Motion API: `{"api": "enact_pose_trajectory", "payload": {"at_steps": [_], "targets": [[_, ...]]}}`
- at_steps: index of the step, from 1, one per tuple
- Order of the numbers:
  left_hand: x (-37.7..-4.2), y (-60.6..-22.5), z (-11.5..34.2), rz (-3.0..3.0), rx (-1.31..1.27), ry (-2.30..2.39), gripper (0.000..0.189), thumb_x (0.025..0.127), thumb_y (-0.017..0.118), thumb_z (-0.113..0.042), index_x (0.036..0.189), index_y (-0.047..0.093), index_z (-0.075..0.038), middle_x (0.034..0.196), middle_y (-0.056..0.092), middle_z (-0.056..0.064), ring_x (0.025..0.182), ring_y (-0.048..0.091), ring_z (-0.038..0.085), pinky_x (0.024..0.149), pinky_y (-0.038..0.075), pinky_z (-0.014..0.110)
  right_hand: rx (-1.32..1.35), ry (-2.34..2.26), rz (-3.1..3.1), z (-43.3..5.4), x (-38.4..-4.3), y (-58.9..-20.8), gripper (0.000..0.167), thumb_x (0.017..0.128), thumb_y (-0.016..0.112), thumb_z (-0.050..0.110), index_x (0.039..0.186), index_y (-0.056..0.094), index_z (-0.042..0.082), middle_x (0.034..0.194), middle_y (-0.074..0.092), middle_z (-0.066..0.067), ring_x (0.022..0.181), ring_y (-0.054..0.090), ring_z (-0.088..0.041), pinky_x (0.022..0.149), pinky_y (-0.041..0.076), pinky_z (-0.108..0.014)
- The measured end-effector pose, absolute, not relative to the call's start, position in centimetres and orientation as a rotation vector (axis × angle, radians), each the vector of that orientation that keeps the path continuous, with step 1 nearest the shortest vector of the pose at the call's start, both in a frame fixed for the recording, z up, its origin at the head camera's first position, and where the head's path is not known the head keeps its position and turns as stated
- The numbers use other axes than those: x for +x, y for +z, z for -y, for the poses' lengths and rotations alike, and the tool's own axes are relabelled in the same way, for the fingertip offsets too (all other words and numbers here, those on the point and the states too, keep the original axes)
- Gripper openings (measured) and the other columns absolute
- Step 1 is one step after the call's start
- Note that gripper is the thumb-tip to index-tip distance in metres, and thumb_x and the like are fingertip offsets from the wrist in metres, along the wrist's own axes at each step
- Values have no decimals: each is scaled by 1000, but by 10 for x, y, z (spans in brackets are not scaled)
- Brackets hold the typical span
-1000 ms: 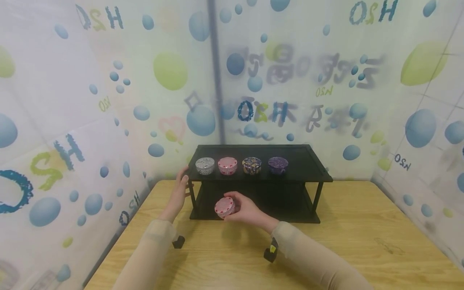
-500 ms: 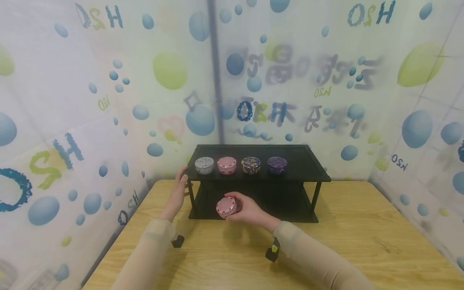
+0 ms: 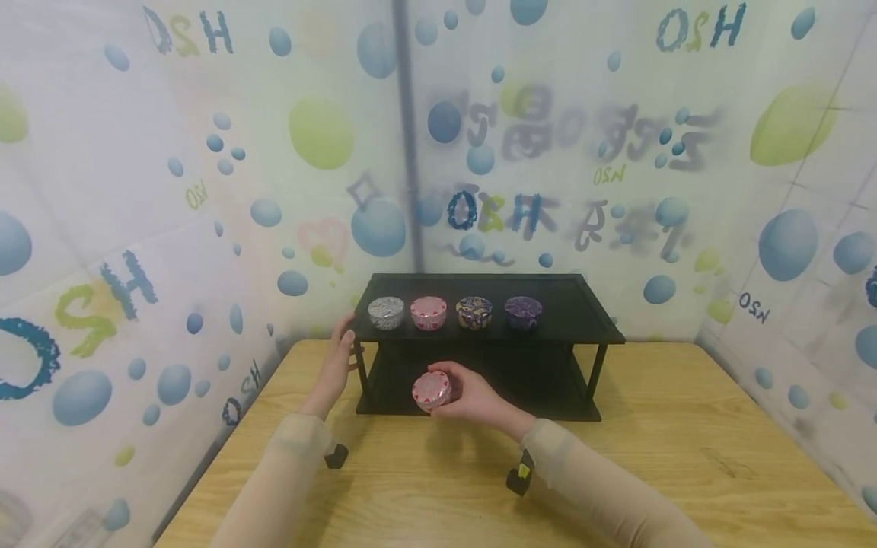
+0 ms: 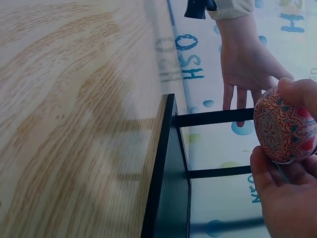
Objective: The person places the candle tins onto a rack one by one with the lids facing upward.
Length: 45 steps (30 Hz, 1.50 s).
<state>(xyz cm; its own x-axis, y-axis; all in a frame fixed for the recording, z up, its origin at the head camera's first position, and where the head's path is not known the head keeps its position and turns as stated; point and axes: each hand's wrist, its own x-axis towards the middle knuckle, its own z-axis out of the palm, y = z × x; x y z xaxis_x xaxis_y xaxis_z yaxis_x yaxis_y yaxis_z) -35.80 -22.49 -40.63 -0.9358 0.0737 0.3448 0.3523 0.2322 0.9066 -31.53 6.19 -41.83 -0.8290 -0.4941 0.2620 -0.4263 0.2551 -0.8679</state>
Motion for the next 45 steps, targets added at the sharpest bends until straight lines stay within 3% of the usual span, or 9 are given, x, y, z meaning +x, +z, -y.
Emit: {"api": "enact_pose_trajectory", "payload": {"at_steps": [9, 20, 26, 34, 45], "targets": [[-355, -408, 227, 2272, -412, -1821, 55, 105, 27, -41, 155, 12, -22, 157, 12, 20, 126, 38, 50, 99, 33, 68, -922, -1696, -2382, -64, -316, -422, 69, 69, 85, 3, 131, 54, 6, 121, 62, -11, 107, 62, -23, 89, 53, -33], [-356, -407, 227, 2282, -386, -1777, 59, 103, 28, -50, 154, 17, -23, 155, 16, 20, 124, 41, 50, 97, 37, 67, -963, -1703, -2377, -69, -307, -408, 68, 71, 82, -3, 132, 52, 0, 122, 60, -16, 109, 61, -30, 91, 52, -37], [-356, -407, 226, 2281, -387, -1779, 59, 103, 28, -50, 154, 17, -22, 155, 16, 21, 124, 41, 51, 97, 36, 67, -963, -1681, -2395, -74, -297, -396, 65, 72, 82, 0, 131, 52, 1, 121, 61, -15, 107, 62, -27, 90, 52, -35], [-356, -405, 225, 2275, -378, -1784, 57, 104, 28, -48, 153, 17, -23, 154, 18, 21, 124, 40, 50, 97, 36, 67, -965, -1736, -2329, -79, -321, -419, 70, 71, 82, -3, 133, 51, 0, 121, 61, -16, 105, 62, -24, 86, 53, -32], [-356, -405, 223, 2255, -367, -1796, 56, 104, 27, -45, 154, 16, -22, 153, 19, 21, 124, 39, 50, 99, 33, 68, -956, -1737, -2338, -88, -320, -419, 69, 70, 84, 0, 132, 52, 4, 122, 61, -14, 109, 61, -26, 88, 53, -34]]}}
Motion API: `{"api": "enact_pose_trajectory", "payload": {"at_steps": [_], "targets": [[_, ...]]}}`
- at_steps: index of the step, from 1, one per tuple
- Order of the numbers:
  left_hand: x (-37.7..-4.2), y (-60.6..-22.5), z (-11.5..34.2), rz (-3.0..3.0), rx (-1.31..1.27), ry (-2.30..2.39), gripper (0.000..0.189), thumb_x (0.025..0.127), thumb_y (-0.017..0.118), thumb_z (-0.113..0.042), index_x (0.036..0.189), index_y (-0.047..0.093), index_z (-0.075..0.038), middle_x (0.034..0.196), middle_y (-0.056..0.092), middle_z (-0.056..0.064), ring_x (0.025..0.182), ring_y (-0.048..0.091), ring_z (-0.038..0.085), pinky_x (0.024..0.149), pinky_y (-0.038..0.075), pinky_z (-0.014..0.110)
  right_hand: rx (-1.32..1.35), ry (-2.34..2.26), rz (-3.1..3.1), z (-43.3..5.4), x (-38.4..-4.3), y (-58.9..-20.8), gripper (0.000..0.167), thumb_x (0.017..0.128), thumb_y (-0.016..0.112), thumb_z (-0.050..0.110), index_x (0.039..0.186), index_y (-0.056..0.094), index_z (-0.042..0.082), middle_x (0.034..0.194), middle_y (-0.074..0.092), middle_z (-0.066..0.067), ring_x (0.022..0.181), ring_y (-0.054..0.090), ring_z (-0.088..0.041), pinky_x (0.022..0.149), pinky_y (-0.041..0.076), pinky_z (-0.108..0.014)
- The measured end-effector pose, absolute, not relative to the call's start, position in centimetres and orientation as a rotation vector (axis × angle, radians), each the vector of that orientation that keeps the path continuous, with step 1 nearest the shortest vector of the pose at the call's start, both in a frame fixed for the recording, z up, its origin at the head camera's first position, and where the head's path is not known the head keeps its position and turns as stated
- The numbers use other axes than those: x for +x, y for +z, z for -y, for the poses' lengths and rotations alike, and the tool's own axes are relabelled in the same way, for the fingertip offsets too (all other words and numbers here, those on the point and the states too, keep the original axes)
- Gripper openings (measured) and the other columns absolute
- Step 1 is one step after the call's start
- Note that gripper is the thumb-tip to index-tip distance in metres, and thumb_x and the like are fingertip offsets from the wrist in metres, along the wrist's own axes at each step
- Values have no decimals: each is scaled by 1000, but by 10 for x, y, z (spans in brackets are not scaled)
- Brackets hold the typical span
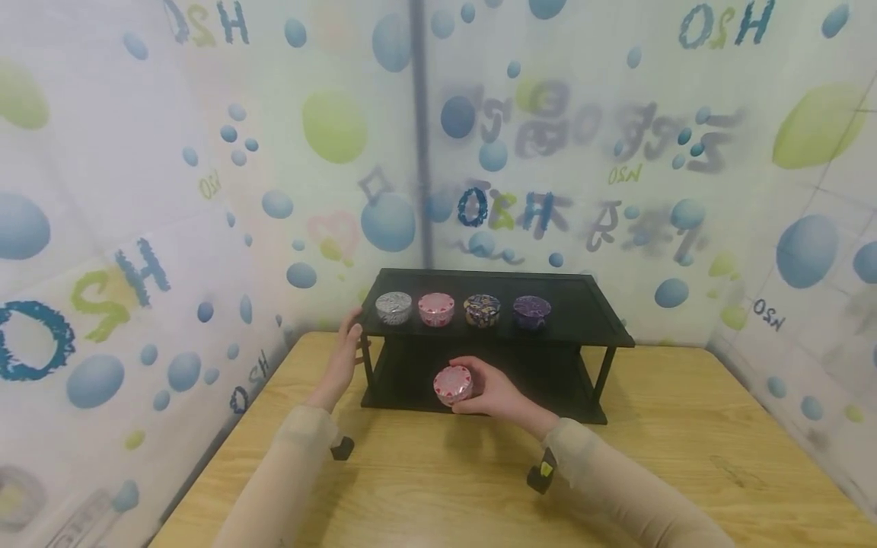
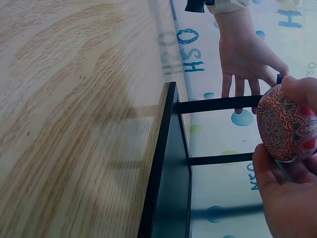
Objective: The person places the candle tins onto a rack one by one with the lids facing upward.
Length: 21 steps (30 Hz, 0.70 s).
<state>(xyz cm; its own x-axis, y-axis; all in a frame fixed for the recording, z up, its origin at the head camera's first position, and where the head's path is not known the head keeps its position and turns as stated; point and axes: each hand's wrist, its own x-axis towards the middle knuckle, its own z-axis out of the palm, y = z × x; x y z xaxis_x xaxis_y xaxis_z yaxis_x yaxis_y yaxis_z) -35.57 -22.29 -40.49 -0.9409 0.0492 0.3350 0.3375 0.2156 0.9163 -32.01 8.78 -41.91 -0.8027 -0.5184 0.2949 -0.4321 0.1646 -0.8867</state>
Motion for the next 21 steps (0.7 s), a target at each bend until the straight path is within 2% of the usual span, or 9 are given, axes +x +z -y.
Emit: {"api": "enact_pose_trajectory", "payload": {"at_steps": [6, 12, 18, 21], "targets": [[-357, -405, 222, 2248, -356, -1811, 55, 105, 28, -44, 154, 17, -20, 152, 21, 23, 123, 40, 50, 98, 34, 68, -962, -1764, -2335, -94, -319, -419, 69, 71, 82, -4, 132, 51, -1, 123, 60, -19, 109, 61, -28, 88, 53, -34], [-349, -395, 220, 2276, -359, -1846, 54, 106, 27, -36, 154, 14, -18, 155, 14, 22, 126, 37, 52, 100, 32, 68, -985, -1750, -2362, -97, -318, -416, 68, 70, 80, -8, 131, 49, -6, 122, 59, -23, 109, 60, -31, 87, 54, -36], [-335, -380, 215, 2302, -381, -1841, 55, 106, 26, -31, 154, 11, -11, 155, 11, 26, 127, 35, 54, 100, 31, 68, -971, -1794, -2337, -99, -315, -411, 70, 70, 82, -5, 132, 51, -2, 121, 60, -19, 108, 61, -26, 86, 54, -32], [-339, -384, 218, 2295, -377, -1853, 54, 106, 27, -32, 154, 12, -13, 156, 10, 25, 127, 35, 53, 101, 30, 68, -985, -1808, -2335, -101, -316, -409, 69, 70, 83, -2, 132, 51, 0, 122, 60, -17, 109, 61, -26, 87, 53, -33]]}}
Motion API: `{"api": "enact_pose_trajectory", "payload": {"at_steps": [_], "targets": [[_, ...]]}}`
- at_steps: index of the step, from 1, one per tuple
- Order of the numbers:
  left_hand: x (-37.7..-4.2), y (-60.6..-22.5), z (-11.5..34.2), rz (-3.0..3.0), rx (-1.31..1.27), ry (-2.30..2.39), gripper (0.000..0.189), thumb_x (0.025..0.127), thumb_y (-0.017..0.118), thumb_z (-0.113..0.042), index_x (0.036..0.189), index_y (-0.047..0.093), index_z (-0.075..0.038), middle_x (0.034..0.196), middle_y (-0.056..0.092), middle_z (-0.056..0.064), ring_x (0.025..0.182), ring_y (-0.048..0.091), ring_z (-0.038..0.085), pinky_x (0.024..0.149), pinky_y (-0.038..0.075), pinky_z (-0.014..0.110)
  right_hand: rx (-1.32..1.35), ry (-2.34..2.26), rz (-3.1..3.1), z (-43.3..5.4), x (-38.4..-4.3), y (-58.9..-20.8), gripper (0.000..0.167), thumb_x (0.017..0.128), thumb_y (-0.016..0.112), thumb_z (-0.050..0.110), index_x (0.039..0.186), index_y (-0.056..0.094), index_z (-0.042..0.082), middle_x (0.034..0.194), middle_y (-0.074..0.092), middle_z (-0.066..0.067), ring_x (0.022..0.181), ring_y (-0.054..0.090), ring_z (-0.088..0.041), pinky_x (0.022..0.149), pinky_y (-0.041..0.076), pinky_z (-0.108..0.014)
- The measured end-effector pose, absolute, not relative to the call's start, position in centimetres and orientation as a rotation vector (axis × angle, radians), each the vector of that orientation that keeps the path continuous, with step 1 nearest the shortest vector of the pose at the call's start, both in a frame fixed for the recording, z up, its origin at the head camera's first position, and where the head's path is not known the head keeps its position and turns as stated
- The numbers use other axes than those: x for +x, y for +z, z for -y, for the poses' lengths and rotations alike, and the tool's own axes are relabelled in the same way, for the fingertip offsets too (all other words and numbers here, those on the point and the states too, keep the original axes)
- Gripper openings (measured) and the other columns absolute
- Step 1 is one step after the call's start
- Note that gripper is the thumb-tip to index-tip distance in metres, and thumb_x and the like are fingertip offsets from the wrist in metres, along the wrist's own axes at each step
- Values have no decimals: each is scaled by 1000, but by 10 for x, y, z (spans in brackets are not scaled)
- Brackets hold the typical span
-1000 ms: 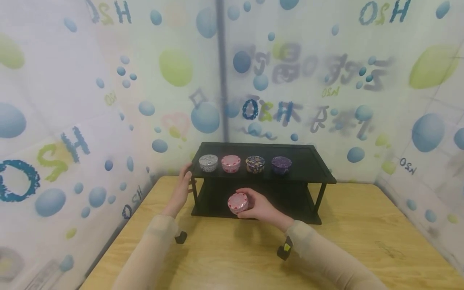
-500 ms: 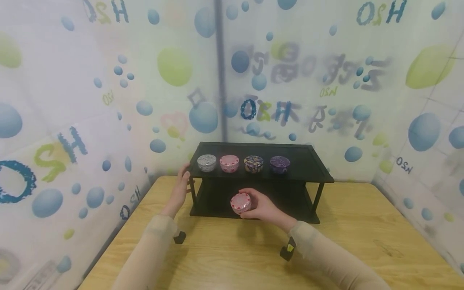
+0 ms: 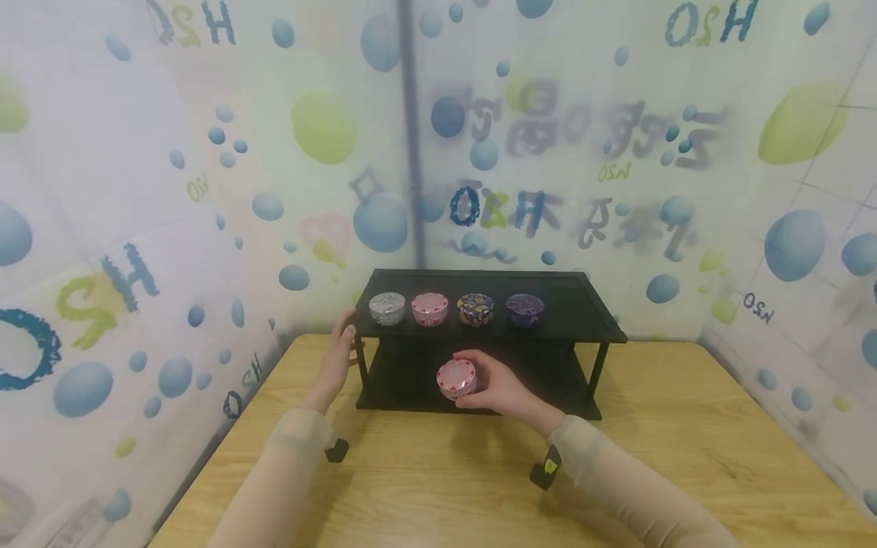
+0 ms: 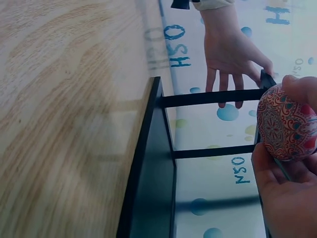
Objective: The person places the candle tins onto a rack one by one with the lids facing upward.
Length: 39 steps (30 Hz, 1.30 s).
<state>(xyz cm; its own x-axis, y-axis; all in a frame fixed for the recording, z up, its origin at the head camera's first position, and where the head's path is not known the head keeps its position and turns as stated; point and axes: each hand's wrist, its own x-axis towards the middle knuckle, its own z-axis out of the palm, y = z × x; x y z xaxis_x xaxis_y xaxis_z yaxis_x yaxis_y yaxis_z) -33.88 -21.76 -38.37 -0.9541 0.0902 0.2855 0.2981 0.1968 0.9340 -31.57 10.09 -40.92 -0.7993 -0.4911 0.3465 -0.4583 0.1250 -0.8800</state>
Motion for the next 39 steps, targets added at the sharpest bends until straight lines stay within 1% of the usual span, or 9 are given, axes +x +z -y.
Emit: {"api": "enact_pose_trajectory", "payload": {"at_steps": [2, 7, 12, 19, 23, 25, 30, 35, 39], "targets": [[-343, -389, 220, 2286, -361, -1862, 54, 106, 28, -35, 155, 13, -16, 156, 11, 23, 128, 35, 53, 102, 30, 68, -981, -1799, -2354, -103, -316, -408, 69, 71, 84, 1, 132, 52, 3, 123, 60, -15, 109, 61, -26, 88, 53, -34], [-352, -401, 226, 2270, -334, -1877, 57, 105, 31, -43, 155, 15, -22, 157, 12, 20, 128, 35, 53, 103, 30, 67, -966, -1781, -2379, -107, -317, -407, 69, 72, 84, 4, 133, 52, 5, 124, 60, -14, 111, 60, -27, 89, 53, -35], [-351, -399, 228, 2280, -329, -1911, 57, 104, 33, -44, 155, 16, -25, 158, 12, 19, 130, 33, 53, 104, 29, 66, -934, -1775, -2395, -112, -316, -404, 69, 72, 84, 3, 133, 52, 6, 123, 60, -13, 112, 59, -28, 90, 52, -37], [-337, -378, 224, 2326, -361, -1948, 57, 106, 31, -36, 155, 10, -17, 157, 7, 25, 132, 28, 56, 104, 28, 66, -924, -1778, -2435, -119, -314, -397, 68, 73, 84, 6, 133, 52, 8, 122, 61, -12, 112, 59, -27, 92, 51, -37], [-331, -372, 222, 2337, -357, -1957, 57, 106, 31, -37, 155, 11, -18, 156, 7, 25, 131, 29, 55, 104, 29, 66, -921, -1784, -2448, -123, -314, -396, 70, 73, 83, 2, 135, 51, 5, 124, 60, -14, 112, 59, -28, 91, 52, -36], [-329, -371, 222, 2335, -357, -1960, 57, 106, 30, -37, 155, 11, -18, 156, 8, 26, 131, 30, 55, 104, 29, 66, -921, -1786, -2450, -125, -314, -396, 71, 72, 83, 0, 135, 51, 5, 124, 59, -14, 112, 59, -28, 89, 52, -33], [-330, -373, 223, 2332, -368, -1952, 57, 106, 30, -38, 155, 12, -18, 155, 10, 27, 130, 31, 55, 103, 30, 66, -938, -1784, -2461, -131, -311, -395, 70, 72, 84, 3, 134, 51, 6, 124, 59, -14, 111, 59, -28, 89, 52, -31], [-331, -373, 222, 2336, -367, -1949, 57, 106, 30, -38, 155, 11, -18, 156, 9, 26, 131, 30, 54, 103, 29, 67, -913, -1777, -2482, -135, -308, -390, 69, 72, 84, 4, 134, 52, 8, 124, 59, -12, 112, 59, -28, 91, 52, -35], [-332, -374, 222, 2342, -368, -1933, 57, 106, 30, -39, 156, 11, -18, 157, 8, 24, 131, 30, 54, 103, 30, 66, -916, -1774, -2491, -138, -308, -390, 70, 73, 84, 5, 135, 51, 7, 126, 58, -13, 113, 58, -28, 92, 51, -37]]}}
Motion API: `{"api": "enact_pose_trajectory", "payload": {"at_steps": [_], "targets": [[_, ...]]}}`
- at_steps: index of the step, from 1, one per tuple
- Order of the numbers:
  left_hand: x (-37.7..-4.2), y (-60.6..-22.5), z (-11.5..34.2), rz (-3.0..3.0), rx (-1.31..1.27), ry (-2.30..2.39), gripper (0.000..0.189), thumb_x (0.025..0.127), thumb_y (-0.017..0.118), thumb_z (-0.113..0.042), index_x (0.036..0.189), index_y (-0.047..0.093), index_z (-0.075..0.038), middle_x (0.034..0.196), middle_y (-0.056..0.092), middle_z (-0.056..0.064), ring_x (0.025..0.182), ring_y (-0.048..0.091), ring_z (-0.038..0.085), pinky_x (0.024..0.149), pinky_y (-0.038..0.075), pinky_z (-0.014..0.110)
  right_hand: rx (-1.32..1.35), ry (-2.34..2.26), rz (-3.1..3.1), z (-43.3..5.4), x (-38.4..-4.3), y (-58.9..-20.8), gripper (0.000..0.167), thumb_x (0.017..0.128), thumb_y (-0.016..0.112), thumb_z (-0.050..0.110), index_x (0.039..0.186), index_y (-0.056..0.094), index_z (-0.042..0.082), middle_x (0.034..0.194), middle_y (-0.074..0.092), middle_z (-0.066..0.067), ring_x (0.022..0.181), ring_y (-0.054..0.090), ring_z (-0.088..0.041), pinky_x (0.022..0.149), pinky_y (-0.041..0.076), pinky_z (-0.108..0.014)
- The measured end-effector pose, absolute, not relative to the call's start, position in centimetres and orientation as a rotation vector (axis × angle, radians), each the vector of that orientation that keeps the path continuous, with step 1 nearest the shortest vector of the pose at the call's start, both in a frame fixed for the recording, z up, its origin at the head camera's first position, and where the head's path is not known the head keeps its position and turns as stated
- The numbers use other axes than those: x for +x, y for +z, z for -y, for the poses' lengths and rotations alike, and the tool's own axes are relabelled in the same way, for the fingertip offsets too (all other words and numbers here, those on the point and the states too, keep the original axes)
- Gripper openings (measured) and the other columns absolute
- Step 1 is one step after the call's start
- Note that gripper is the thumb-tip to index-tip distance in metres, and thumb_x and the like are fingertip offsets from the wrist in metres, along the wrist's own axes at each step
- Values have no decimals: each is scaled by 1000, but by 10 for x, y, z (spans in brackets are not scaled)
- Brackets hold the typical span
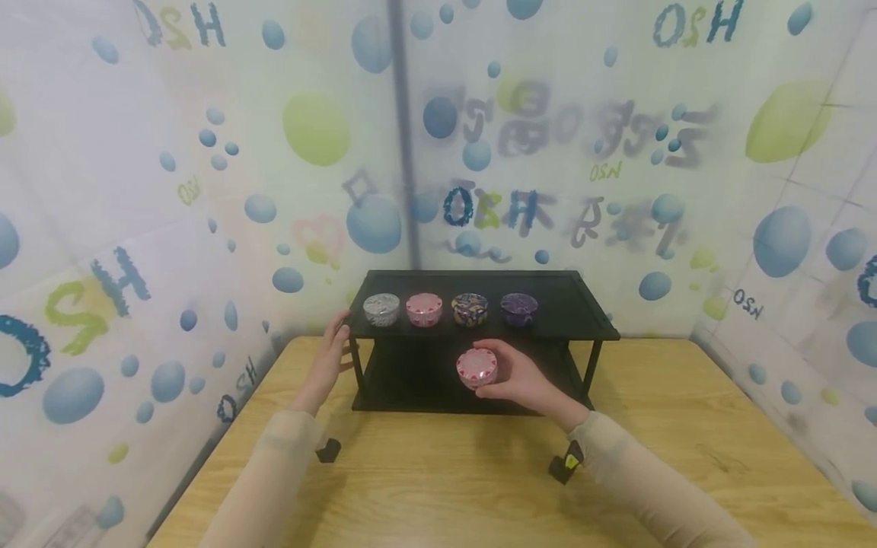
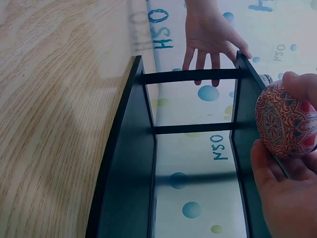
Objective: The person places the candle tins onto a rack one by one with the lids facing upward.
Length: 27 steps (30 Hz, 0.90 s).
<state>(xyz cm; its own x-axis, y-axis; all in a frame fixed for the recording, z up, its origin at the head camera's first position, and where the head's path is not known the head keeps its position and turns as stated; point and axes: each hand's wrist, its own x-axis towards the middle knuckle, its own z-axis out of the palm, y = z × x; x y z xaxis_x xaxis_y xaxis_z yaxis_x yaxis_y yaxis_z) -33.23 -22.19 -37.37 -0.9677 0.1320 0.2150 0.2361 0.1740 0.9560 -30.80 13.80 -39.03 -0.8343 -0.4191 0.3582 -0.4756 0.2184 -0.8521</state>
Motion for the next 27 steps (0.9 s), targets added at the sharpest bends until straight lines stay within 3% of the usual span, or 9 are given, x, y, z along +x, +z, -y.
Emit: {"api": "enact_pose_trajectory", "payload": {"at_steps": [14, 27], "targets": [[-335, -377, 223, 2333, -382, -1921, 58, 105, 31, -40, 156, 11, -19, 158, 6, 21, 130, 32, 54, 103, 31, 66, 903, 1698, 2408, -146, -303, -388, 71, 72, 85, 7, 134, 52, 7, 124, 59, -14, 110, 59, -28, 87, 53, -29], [-335, -376, 222, 2341, -381, -1918, 58, 105, 31, -39, 156, 11, -18, 158, 5, 22, 132, 28, 56, 103, 30, 66, 875, 1745, 2443, -150, -300, -386, 75, 72, 82, -2, 138, 47, 3, 129, 56, -15, 114, 55, -28, 88, 52, -29]]}}
